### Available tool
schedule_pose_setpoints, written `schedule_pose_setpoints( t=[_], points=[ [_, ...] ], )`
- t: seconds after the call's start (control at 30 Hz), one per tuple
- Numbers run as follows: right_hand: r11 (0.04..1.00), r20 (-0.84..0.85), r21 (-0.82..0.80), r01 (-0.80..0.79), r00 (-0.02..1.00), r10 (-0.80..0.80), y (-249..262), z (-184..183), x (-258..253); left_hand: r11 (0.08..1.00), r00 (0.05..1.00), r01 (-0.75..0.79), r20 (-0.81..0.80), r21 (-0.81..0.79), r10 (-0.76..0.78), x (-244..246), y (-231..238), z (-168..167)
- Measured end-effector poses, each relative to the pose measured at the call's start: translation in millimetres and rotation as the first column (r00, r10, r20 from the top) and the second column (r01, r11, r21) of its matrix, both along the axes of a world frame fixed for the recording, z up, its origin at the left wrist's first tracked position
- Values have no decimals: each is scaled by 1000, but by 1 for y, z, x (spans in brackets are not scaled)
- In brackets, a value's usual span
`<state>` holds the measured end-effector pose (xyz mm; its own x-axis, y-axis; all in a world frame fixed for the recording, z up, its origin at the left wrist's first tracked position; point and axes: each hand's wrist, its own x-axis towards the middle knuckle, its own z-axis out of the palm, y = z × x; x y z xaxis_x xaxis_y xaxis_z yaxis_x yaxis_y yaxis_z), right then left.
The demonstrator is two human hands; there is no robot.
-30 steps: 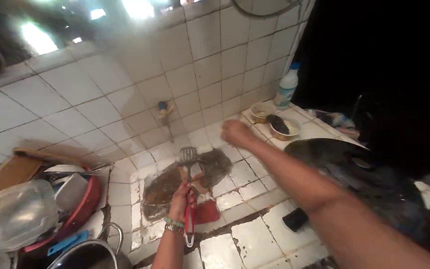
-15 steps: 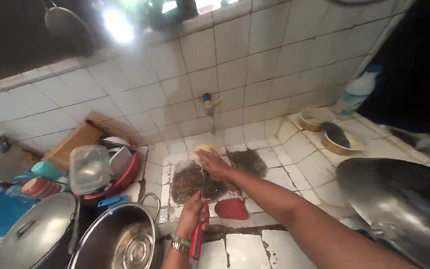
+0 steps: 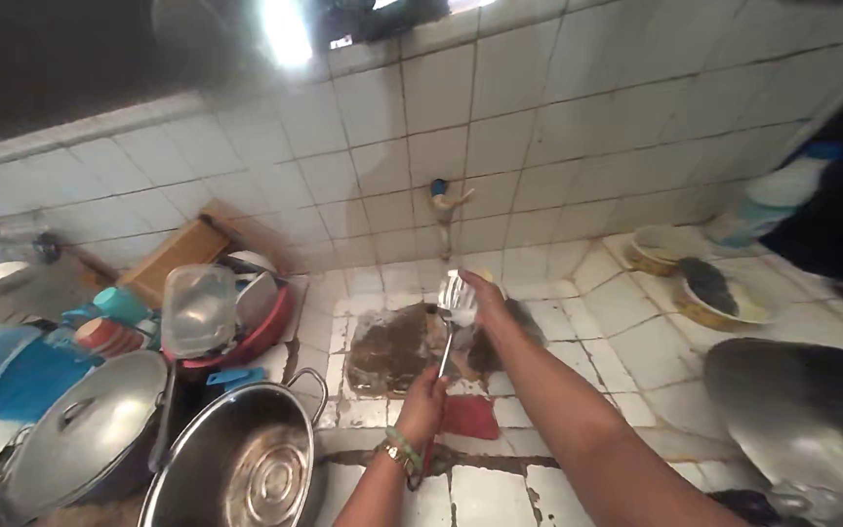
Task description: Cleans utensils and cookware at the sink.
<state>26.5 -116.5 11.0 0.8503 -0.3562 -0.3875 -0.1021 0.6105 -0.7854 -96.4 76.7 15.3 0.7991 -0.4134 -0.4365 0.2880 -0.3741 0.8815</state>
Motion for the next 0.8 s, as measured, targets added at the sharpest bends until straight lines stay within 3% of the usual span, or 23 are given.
schedule_pose_setpoints(
  t=[0.1, 0.17, 0.27, 0.33, 0.4, 0.47, 0.6, 0.67, 0.73, 0.8],
  points=[
    [982, 183, 163, -98, 981, 68, -21, -2, 0, 992, 996, -29, -86, -127, 18, 0, -4, 3],
    [980, 177, 160, -119, 980, 90, -15, 3, -4, 978, 989, -77, -138, -192, 50, 1, -5, 1],
    [996, -23, -87, 11, 1000, -13, 13, 17, -13, 956, 982, -159, -135, -245, 129, 2, -13, -5],
    [943, -80, -332, 1, 996, -29, 32, 15, -24, 938, 970, -228, -144, -262, 196, 5, -20, -5],
    [785, -117, -616, -72, 993, -1, 40, 11, -34, 922, 957, -278, -159, -271, 242, 10, -24, 0],
    [597, -118, -797, -90, 993, -7, 36, 10, -42, 916, 950, -301, -167, -266, 263, 13, -24, 2],
    [434, -43, -901, 5, 994, -101, 6, 12, -36, 920, 948, -307, -166, -244, 273, 11, -21, 3],
    [244, -127, -958, -148, 987, 99, -1, 16, -38, 932, 952, -293, -155, -212, 264, 10, -22, 3],
    [26, -263, -956, -292, 893, 365, 4, 14, -42, 933, 947, -310, -148, -181, 286, 14, -26, 3],
    [-16, -238, -962, -271, 814, 530, 17, 8, -57, 917, 930, -357, -161, -176, 331, 21, -28, 0]
  ],
)
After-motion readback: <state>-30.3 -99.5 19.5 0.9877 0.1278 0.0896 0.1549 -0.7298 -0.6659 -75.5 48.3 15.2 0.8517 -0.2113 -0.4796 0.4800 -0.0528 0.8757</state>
